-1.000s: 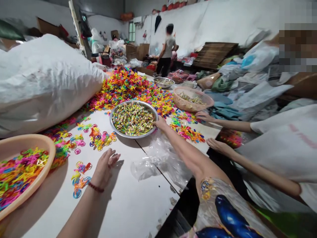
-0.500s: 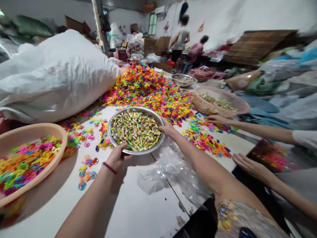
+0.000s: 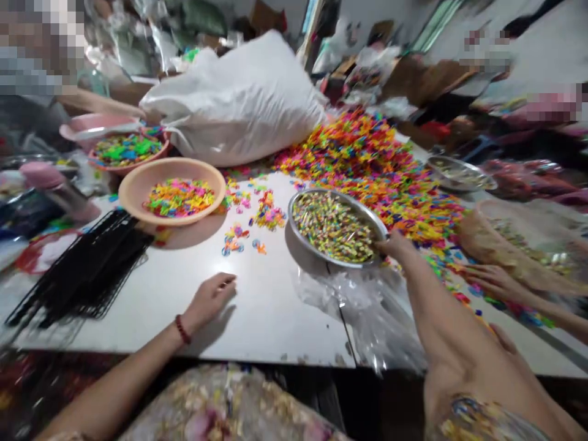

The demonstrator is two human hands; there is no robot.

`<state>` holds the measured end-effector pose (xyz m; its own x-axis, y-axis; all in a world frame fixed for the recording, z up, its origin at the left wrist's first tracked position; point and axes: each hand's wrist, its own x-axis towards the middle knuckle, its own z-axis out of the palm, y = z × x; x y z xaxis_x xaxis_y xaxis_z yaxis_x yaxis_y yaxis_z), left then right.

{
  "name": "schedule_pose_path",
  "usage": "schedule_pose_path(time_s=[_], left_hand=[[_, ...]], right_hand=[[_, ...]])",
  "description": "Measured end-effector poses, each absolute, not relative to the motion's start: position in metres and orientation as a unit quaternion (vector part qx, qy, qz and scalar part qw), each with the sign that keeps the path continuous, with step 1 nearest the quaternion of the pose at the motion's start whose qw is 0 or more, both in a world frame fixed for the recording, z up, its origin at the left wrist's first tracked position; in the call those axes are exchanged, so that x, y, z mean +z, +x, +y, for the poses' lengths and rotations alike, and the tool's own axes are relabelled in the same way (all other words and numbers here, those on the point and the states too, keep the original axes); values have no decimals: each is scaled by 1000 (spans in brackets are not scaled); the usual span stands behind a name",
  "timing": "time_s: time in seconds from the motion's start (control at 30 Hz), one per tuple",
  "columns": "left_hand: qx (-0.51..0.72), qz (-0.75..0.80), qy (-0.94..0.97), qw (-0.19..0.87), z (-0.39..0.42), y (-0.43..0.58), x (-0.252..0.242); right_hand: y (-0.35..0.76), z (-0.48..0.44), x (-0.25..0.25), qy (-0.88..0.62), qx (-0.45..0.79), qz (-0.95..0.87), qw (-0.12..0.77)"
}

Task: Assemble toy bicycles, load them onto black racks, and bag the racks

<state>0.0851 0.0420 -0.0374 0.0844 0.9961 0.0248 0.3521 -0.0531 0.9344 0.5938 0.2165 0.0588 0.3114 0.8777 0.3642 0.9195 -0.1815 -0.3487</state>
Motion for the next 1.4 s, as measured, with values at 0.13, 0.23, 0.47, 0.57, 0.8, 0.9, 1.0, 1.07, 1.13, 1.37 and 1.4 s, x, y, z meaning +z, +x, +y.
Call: schedule_pose_path(time_s=[0.13,0.23,0.47,0.57,0.8,0.9,1.0,1.07,1.13,1.37,1.4], left_hand=[[345,677,637,129,-26,-19,-67],[276,701,657,29,-46,-55,-88],[190,695,691,-54,-38,-65,-109],[148,667,728,-61,-35,-72,-107],[97,631,768,-43,-34,-78,-88],[75,629,774,-14,-36,-76,-82],[53,636,770,6,-38,-75,-79],[41,638,769,16,-38,-76,-76],[32,633,773,29,-37,-76,-73],[11,612,789,45,-31,-77,-65],[8,613,789,46,-30,-76,-63]], right_hand=[[515,196,82,-742,-60,-630,223],[396,148,83,-608,59,-731,305],[152,46,-12,-382,233,-890,83],[125,41,-43,-370,189,-906,81],[126,48,-74,-316,159,-925,137],[128,50,-77,-291,183,-925,164],[132,52,-76,-285,216,-916,184],[134,55,-76,-273,240,-910,201],[134,58,-78,-264,259,-902,222],[132,56,-90,-290,296,-869,271],[132,55,-90,-293,299,-864,278]])
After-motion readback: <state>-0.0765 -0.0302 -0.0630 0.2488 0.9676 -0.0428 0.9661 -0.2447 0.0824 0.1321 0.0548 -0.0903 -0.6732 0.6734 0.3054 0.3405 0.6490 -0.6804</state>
